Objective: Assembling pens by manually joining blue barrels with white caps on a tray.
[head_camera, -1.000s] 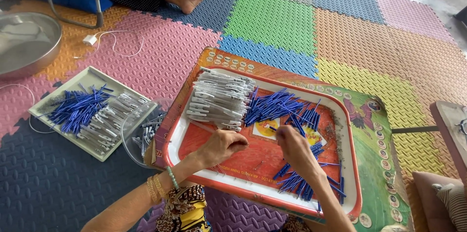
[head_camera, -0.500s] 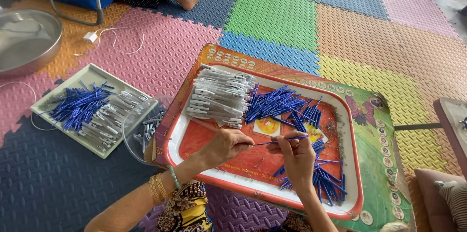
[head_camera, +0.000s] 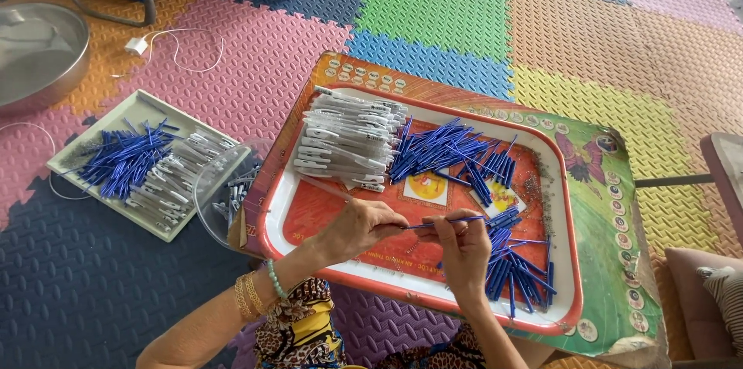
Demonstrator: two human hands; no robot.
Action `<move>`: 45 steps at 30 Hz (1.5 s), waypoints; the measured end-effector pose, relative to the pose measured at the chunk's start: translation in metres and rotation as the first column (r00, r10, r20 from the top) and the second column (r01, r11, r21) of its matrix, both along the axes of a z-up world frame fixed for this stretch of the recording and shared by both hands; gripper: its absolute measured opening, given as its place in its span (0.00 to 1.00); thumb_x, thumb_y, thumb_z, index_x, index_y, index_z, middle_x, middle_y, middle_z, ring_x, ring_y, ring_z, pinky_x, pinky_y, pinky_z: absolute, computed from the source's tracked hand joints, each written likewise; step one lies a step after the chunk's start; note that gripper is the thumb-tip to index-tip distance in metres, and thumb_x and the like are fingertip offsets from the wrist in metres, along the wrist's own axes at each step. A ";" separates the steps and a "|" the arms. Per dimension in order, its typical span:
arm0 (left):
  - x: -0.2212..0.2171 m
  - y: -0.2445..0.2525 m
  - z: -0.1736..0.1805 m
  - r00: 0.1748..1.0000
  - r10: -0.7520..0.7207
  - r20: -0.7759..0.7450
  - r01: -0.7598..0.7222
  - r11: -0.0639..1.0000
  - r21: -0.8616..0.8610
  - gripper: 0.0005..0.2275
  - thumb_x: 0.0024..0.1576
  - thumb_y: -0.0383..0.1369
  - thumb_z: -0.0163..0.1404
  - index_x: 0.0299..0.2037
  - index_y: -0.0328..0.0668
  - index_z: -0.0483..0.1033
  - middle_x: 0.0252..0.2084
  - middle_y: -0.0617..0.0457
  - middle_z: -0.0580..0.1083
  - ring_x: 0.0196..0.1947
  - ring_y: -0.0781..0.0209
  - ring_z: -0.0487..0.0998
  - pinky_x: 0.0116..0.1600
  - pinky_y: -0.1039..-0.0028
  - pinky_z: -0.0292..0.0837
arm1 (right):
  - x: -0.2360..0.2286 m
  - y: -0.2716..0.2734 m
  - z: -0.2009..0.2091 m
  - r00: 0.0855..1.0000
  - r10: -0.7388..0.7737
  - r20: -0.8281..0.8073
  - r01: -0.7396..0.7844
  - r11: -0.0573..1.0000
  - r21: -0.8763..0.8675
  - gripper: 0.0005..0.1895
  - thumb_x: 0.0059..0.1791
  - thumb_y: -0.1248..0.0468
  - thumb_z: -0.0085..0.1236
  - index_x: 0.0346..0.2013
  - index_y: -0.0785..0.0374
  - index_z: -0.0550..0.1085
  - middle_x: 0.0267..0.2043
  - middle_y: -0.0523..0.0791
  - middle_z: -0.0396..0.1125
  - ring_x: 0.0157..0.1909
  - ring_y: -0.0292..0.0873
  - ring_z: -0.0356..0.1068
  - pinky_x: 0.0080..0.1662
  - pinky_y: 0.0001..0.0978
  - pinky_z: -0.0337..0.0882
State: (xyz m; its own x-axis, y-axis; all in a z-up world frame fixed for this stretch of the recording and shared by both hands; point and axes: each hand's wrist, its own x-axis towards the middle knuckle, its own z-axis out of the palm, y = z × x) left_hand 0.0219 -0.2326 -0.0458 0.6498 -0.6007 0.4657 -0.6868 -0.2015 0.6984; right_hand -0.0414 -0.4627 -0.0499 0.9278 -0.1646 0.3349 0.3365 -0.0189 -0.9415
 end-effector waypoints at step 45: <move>-0.005 0.019 0.017 0.962 -0.002 0.273 -0.066 0.968 0.241 0.11 0.71 0.33 0.52 0.60 0.44 0.79 0.48 0.52 0.77 0.51 0.53 0.83 0.54 0.65 0.85 | -0.016 0.009 0.009 0.989 -0.127 0.074 0.124 0.992 0.035 0.06 0.61 0.71 0.54 0.49 0.68 0.66 0.39 0.62 0.80 0.40 0.55 0.85 0.43 0.46 0.87</move>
State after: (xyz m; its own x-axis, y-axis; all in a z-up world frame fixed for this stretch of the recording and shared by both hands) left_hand 0.0167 -0.2132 -0.0288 0.5416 -0.6994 0.4664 -0.8323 -0.3683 0.4143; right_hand -0.0572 -0.4540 -0.0404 0.8711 -0.2893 0.3969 0.4042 -0.0370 -0.9139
